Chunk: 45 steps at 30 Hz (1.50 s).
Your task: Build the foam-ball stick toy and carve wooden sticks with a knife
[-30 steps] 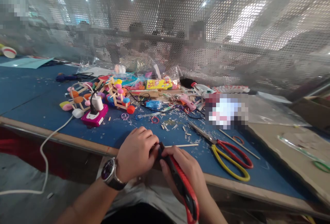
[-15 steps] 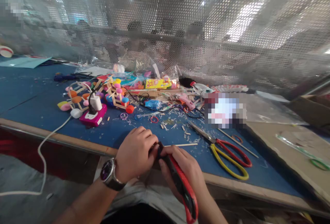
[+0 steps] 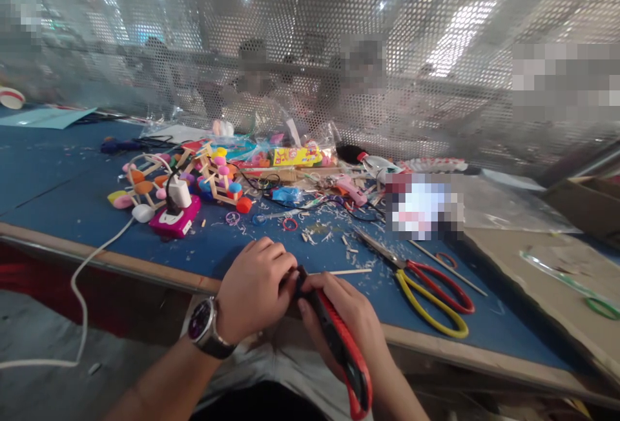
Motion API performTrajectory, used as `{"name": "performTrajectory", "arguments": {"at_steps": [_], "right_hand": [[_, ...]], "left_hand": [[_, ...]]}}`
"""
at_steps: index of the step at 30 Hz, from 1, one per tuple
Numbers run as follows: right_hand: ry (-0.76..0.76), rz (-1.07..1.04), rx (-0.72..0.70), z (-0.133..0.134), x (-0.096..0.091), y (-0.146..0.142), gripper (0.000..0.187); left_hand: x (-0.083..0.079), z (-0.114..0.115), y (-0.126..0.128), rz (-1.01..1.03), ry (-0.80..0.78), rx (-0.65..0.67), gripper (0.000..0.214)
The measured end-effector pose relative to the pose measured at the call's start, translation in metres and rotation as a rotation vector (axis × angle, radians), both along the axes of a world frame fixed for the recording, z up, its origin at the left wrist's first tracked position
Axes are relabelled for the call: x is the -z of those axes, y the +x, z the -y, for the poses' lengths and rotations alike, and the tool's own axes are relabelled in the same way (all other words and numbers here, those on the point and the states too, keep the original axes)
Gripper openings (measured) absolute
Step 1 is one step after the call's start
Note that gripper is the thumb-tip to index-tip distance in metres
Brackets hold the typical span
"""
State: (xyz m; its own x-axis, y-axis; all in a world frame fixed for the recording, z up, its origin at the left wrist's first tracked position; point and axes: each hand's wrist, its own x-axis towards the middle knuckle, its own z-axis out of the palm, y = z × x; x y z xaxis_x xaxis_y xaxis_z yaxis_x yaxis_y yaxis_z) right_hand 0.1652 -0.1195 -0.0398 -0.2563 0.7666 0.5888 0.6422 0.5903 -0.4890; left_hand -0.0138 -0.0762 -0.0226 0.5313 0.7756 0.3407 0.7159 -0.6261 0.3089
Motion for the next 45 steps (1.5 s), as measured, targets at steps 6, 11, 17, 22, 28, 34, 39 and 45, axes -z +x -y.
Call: {"name": "performTrajectory", "arguments": {"at_steps": [6,11,17,22,28,34,39,45], "right_hand": [[0.005,-0.006,-0.002,-0.0004,0.0012,0.0001,0.007],[0.004,0.006,-0.005,0.0004,0.0014,-0.0003,0.007],[0.006,0.009,0.0,0.0007,0.0018,0.0008,0.006],[0.043,0.029,0.002,0.0004,0.0028,-0.0006,0.007],[0.101,0.05,-0.001,0.0001,0.005,-0.0034,0.012],[0.059,0.048,-0.006,0.0,0.0028,-0.0021,0.009],[0.015,0.035,0.0,0.0,0.0022,-0.0013,0.008],[0.01,0.036,-0.015,0.001,0.0003,-0.0005,0.013]], "left_hand": [[0.0015,0.0001,-0.0004,0.006,0.017,0.006,0.012],[0.0012,-0.0003,-0.0005,0.008,0.006,0.005,0.012],[0.0007,-0.0001,-0.0001,0.002,0.018,0.004,0.012],[0.0014,0.0005,-0.0003,0.011,0.031,0.007,0.013],[0.0023,0.0011,-0.0005,0.014,0.074,0.008,0.015],[-0.0005,0.001,0.0002,0.012,0.02,0.002,0.013],[-0.0016,0.0008,0.0004,0.011,0.002,-0.005,0.01],[-0.0013,-0.0006,0.0,0.025,-0.017,-0.014,0.009]]}}
